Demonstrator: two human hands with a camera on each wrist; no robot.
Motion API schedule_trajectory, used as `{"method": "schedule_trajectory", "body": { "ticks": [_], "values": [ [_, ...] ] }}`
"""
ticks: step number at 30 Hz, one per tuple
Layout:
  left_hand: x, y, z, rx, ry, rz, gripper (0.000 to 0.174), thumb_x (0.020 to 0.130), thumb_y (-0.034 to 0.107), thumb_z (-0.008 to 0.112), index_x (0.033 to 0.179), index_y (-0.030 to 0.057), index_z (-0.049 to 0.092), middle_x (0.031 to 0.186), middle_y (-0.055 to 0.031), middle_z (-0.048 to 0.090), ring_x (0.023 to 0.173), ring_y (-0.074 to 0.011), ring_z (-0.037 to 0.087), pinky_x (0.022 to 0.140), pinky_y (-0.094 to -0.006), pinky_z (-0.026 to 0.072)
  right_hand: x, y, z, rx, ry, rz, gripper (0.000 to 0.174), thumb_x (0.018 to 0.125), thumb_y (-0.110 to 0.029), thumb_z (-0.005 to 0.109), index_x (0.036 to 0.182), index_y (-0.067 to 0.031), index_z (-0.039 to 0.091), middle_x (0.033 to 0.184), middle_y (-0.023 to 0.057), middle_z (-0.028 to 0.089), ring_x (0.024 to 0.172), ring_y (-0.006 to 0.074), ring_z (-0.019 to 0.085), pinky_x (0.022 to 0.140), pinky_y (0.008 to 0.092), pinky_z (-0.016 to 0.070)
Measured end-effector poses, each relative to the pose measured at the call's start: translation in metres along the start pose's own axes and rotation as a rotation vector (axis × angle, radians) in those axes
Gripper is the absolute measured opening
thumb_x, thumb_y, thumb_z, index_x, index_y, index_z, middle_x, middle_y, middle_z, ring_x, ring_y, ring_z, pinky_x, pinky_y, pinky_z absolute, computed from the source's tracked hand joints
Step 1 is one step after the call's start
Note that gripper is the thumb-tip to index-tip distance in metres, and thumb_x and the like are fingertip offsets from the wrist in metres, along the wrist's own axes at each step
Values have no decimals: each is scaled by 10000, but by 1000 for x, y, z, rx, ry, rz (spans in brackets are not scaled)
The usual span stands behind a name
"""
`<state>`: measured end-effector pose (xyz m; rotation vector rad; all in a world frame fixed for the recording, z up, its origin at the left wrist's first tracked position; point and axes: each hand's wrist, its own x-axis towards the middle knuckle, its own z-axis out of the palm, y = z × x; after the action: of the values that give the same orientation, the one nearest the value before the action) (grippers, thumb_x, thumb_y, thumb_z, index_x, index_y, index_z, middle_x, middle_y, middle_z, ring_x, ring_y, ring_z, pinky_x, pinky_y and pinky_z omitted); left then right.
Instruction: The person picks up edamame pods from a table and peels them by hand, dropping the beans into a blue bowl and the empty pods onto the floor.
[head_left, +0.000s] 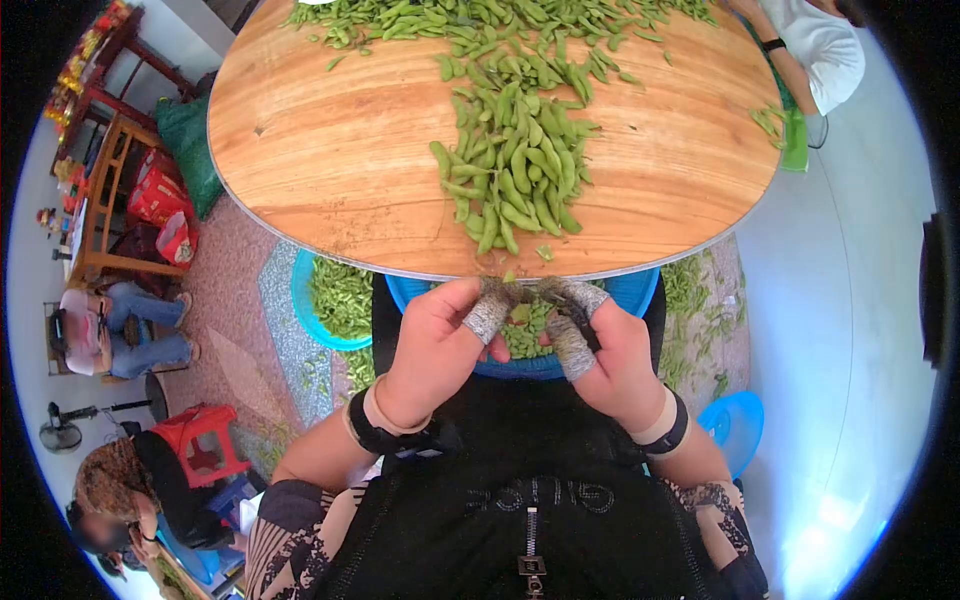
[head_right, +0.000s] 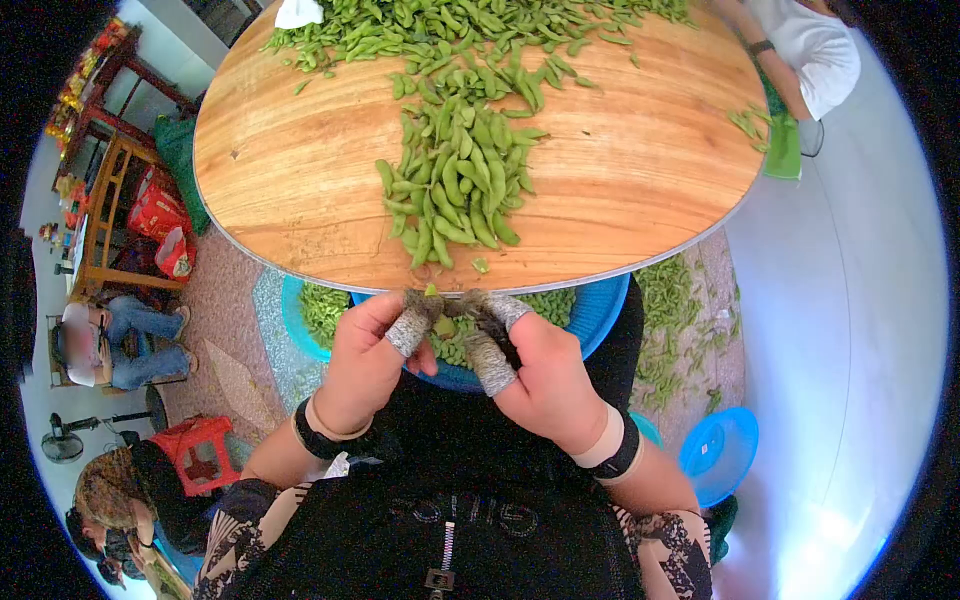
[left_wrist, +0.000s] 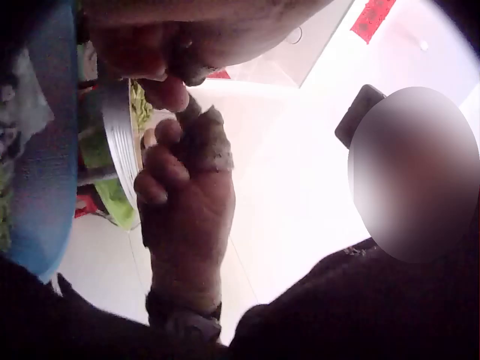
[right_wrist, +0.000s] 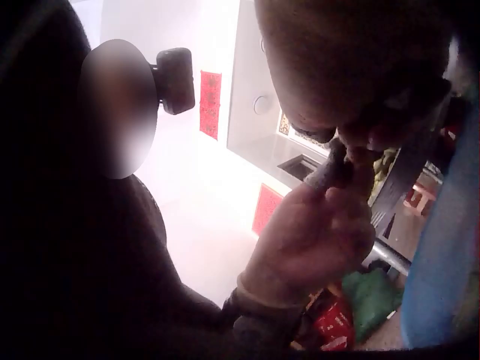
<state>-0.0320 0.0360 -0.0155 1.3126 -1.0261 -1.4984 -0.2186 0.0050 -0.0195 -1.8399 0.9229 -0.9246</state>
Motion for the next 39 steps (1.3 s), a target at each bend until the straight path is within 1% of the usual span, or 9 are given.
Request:
{"method": "schedule_trajectory", "body": {
  "ticks": [5, 7, 10, 16, 23, 26, 31, 35, 39],
  "values": [
    [-1, -4, 3, -37, -159, 55, 176, 954, 148, 505, 1020, 13, 598, 790, -19, 634, 604, -77, 598, 526, -182, 448, 4, 3, -6, 151, -11, 74, 279, 868, -102, 610, 1125, 2, 575, 946, 114, 659, 845, 173, 639, 732, 294, 499],
    [1, 1, -2, -189, -277, -218, 287, 955, 255, 519, 1122, 23, 540, 829, -99, 665, 577, -138, 630, 485, -214, 465, 10, -8, -16, 370, -204, 444, 255, 886, -121, 611, 1107, 4, 587, 936, 60, 658, 849, 119, 602, 751, 279, 491],
    [1, -3, -9, -397, -381, -335, 350, 954, 295, 510, 1167, 17, 504, 876, -168, 667, 576, -176, 645, 463, -240, 477, 3, 10, -8, 397, -131, 272, 241, 885, -123, 624, 1092, -2, 601, 923, 32, 654, 837, 90, 583, 751, 257, 481],
    [6, -7, -11, -595, -448, -426, 356, 954, 284, 505, 1174, 4, 496, 899, -219, 656, 521, -196, 614, 456, -251, 482, 5, 12, -10, 498, -173, 296, 221, 886, -103, 623, 1087, -12, 612, 927, 22, 653, 835, 69, 573, 746, 239, 475],
    [5, -12, -10, -818, -534, -525, 334, 947, 281, 519, 1144, 12, 513, 751, -104, 592, 477, -144, 507, 449, -228, 409, 8, 9, -16, 698, -292, 301, 222, 889, -83, 617, 1099, -10, 603, 946, 23, 648, 853, 75, 578, 760, 238, 479],
    [4, -12, -10, -835, -431, -387, 232, 936, 217, 552, 1079, 35, 541, 749, -42, 568, 553, -101, 501, 498, -218, 394, 7, 4, -11, 441, -142, 285, 285, 888, -96, 624, 1152, -5, 569, 948, 28, 648, 840, 81, 587, 748, 243, 484],
    [6, -4, -5, -223, -136, -77, 153, 907, 101, 578, 1034, 17, 595, 853, -24, 617, 619, -80, 536, 559, -219, 447, 4, -6, -14, 403, -223, 336, 378, 871, -33, 565, 1243, -14, 499, 909, 76, 651, 804, 131, 618, 716, 284, 499],
    [4, -6, 0, -104, -102, 10, 180, 888, 52, 580, 1061, 3, 590, 882, -24, 630, 652, -84, 550, 603, -224, 464, 4, -6, -12, 233, -256, 292, 394, 846, 0, 542, 1238, -34, 516, 857, 110, 646, 769, 167, 635, 713, 284, 496],
    [9, -23, -2, 214, -55, 305, 141, 879, 42, 575, 1005, -17, 601, 855, -19, 620, 659, -97, 546, 613, -237, 455, 5, -8, -11, 251, -222, 318, 372, 856, -12, 541, 1227, -39, 532, 843, 80, 645, 757, 135, 619, 715, 274, 494]
  ]
}}
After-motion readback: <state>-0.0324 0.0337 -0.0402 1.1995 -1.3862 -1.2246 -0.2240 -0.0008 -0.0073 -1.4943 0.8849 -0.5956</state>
